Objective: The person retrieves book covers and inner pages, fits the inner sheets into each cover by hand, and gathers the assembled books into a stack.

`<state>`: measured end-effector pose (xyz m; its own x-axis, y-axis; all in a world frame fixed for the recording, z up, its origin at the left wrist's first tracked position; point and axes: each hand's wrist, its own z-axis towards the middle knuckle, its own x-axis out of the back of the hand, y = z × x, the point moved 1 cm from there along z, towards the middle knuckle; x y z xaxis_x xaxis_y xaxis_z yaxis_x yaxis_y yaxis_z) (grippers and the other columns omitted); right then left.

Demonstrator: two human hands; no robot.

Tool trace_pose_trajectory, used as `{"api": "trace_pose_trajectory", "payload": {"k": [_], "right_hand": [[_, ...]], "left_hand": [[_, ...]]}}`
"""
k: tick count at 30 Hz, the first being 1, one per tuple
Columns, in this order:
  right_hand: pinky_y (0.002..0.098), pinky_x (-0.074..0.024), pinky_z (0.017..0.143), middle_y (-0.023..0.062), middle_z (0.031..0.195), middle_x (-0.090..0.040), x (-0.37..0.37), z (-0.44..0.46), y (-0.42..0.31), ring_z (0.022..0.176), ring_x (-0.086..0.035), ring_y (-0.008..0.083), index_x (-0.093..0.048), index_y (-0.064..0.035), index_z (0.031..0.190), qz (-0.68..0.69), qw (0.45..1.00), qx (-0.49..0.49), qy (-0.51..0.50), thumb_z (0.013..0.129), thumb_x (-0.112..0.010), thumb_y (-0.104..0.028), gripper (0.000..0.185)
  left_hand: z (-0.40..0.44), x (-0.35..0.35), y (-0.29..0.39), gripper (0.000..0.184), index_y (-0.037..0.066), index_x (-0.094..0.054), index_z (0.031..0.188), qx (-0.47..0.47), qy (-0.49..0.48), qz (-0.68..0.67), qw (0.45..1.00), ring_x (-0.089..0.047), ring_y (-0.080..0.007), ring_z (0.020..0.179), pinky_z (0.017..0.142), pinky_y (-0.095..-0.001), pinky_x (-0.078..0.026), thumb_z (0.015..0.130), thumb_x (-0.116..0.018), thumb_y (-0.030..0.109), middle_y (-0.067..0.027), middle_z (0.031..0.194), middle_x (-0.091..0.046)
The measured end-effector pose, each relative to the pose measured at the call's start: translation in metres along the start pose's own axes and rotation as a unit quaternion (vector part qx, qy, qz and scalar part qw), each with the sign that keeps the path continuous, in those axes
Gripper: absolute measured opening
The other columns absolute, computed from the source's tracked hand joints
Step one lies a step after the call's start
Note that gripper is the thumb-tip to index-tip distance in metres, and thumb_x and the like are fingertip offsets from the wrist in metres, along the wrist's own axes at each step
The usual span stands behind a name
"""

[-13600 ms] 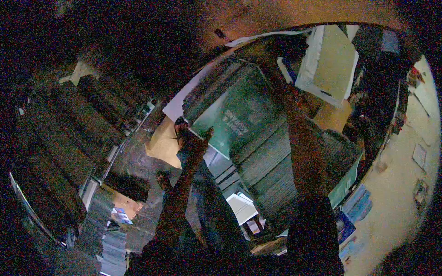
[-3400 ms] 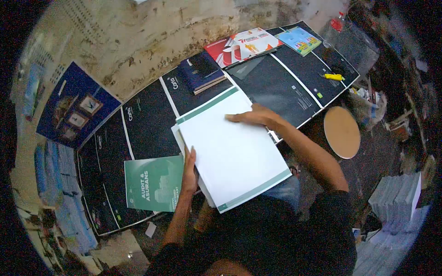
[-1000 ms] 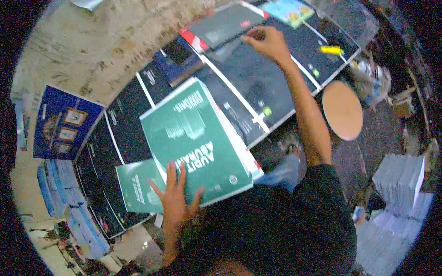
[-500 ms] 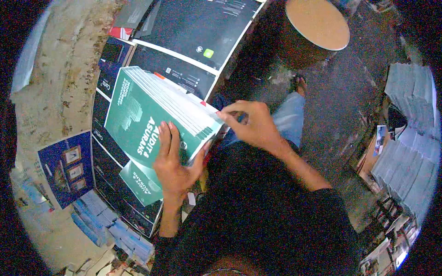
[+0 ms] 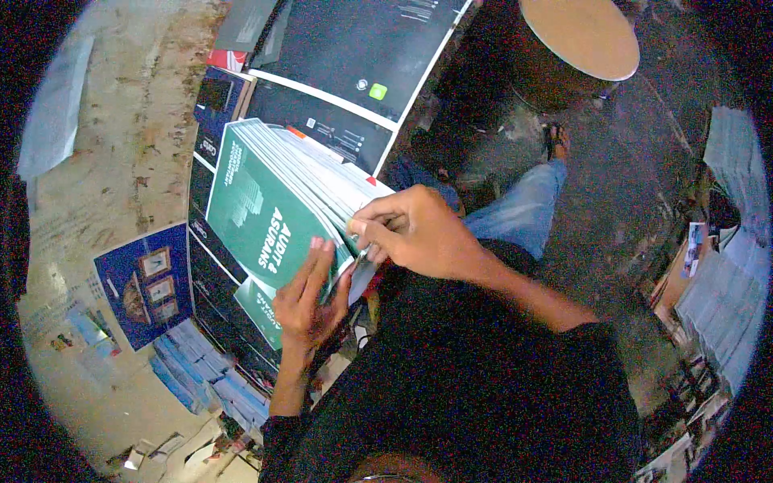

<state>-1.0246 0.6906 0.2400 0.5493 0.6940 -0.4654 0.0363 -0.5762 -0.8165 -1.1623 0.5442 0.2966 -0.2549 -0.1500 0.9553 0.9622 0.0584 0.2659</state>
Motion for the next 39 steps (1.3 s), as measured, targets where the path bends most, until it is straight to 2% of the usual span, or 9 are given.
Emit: {"api": "trace_pose_trajectory", "payload": {"k": [10, 17, 19, 25, 28, 31, 33, 37, 39], "right_hand": [[0.0321, -0.0589, 0.065, 0.0176, 0.082, -0.069, -0.019, 0.013, -0.029, 0.074, -0.07, 0.02, -0.065, 0.0095, 0.099, -0.28, 0.96, 0.018, 0.001, 0.103, -0.05, -0.025, 0.037], [0.0421, -0.0537, 0.074, 0.0239, 0.089, -0.068, -0.047, -0.013, -0.051, 0.081, -0.069, 0.0326, -0.056, 0.0036, 0.114, -0.303, 0.952, 0.037, 0.024, 0.098, -0.058, -0.026, 0.034], [0.0425, -0.049, 0.092, 0.029, 0.12, -0.059, -0.064, -0.027, -0.046, 0.11, -0.061, 0.0355, -0.053, 0.0032, 0.123, -0.558, 0.816, 0.132, 0.079, 0.088, -0.071, -0.026, 0.049], [0.0492, -0.0415, 0.106, 0.0277, 0.132, -0.053, -0.096, 0.004, -0.005, 0.124, -0.052, 0.0405, -0.05, 0.0018, 0.135, -0.73, 0.597, 0.334, -0.007, 0.076, -0.074, -0.016, 0.066], [0.05, -0.0384, 0.11, 0.0262, 0.131, -0.055, -0.082, 0.019, 0.012, 0.125, -0.052, 0.041, -0.051, 0.0006, 0.135, -0.708, 0.589, 0.389, 0.004, 0.076, -0.07, -0.01, 0.064], [0.0475, -0.042, 0.108, 0.0236, 0.13, -0.058, -0.071, 0.016, 0.011, 0.124, -0.056, 0.0383, -0.05, -0.0022, 0.138, -0.624, 0.669, 0.404, 0.015, 0.083, -0.06, -0.011, 0.056], [0.041, -0.0468, 0.104, 0.0209, 0.13, -0.06, -0.064, 0.019, 0.014, 0.12, -0.061, 0.033, -0.047, -0.0054, 0.144, -0.535, 0.712, 0.453, 0.045, 0.089, -0.054, -0.011, 0.056], [0.0425, -0.0572, 0.077, 0.0231, 0.127, -0.062, -0.059, 0.013, 0.019, 0.088, -0.072, 0.0294, -0.05, 0.0045, 0.137, -0.469, 0.799, 0.341, 0.159, 0.084, -0.066, -0.017, 0.06], [0.0407, -0.0563, 0.067, 0.0261, 0.124, -0.063, -0.037, 0.035, 0.055, 0.08, -0.072, 0.0302, -0.052, 0.0101, 0.131, -0.523, 0.739, 0.38, 0.19, 0.084, -0.068, -0.017, 0.057]], "left_hand": [[-0.006, -0.005, -0.008, 0.036, -0.006, -0.068, 0.105, -0.045, 0.106, -0.08, 0.99, -0.073, -0.0303, 0.091, 0.074, -0.0352, -0.061, 0.072, -0.081, -0.001, -0.0192, 0.098, -0.071], [-0.077, -0.008, -0.019, 0.043, 0.003, -0.065, 0.111, 0.077, 0.174, -0.016, 0.982, -0.066, -0.0313, 0.113, 0.101, -0.0526, -0.048, 0.07, -0.079, 0.008, -0.0145, 0.114, -0.07], [-0.096, 0.008, -0.023, 0.037, 0.006, -0.069, 0.106, 0.133, 0.159, 0.058, 0.977, -0.062, -0.0333, 0.119, 0.104, -0.0534, -0.045, 0.07, -0.077, 0.009, -0.0146, 0.122, -0.067], [-0.101, 0.061, -0.034, 0.015, 0.009, -0.077, 0.089, -0.01, 0.17, 0.197, 0.966, -0.063, -0.0323, 0.116, 0.105, -0.0549, -0.043, 0.075, -0.08, 0.009, -0.0058, 0.116, -0.071], [-0.107, 0.072, -0.029, 0.044, 0.015, -0.071, 0.116, -0.083, 0.139, 0.295, 0.942, -0.056, -0.0317, 0.126, 0.109, -0.0654, -0.034, 0.074, -0.084, 0.019, -0.0086, 0.13, -0.064], [-0.131, 0.006, -0.062, 0.062, 0.01, -0.051, 0.133, 0.024, 0.231, -0.163, 0.959, -0.046, -0.0331, 0.133, 0.111, -0.0659, -0.028, 0.079, -0.08, 0.023, -0.0108, 0.141, -0.051], [-0.133, -0.045, -0.077, 0.075, 0.008, -0.038, 0.144, 0.091, 0.264, -0.463, 0.841, -0.039, -0.034, 0.138, 0.113, -0.0662, -0.025, 0.083, -0.077, 0.026, -0.0122, 0.149, -0.042], [-0.049, -0.05, -0.031, 0.072, 0.007, -0.026, 0.154, 0.211, 0.044, -0.089, 0.973, -0.017, -0.0434, 0.147, 0.116, -0.0643, -0.006, 0.095, -0.055, 0.036, -0.0269, 0.158, -0.021], [-0.029, -0.029, -0.017, 0.072, 0.008, -0.026, 0.155, 0.183, -0.03, 0.033, 0.982, -0.019, -0.0428, 0.147, 0.115, -0.0658, -0.007, 0.096, -0.052, 0.039, -0.0235, 0.159, -0.022]]}}
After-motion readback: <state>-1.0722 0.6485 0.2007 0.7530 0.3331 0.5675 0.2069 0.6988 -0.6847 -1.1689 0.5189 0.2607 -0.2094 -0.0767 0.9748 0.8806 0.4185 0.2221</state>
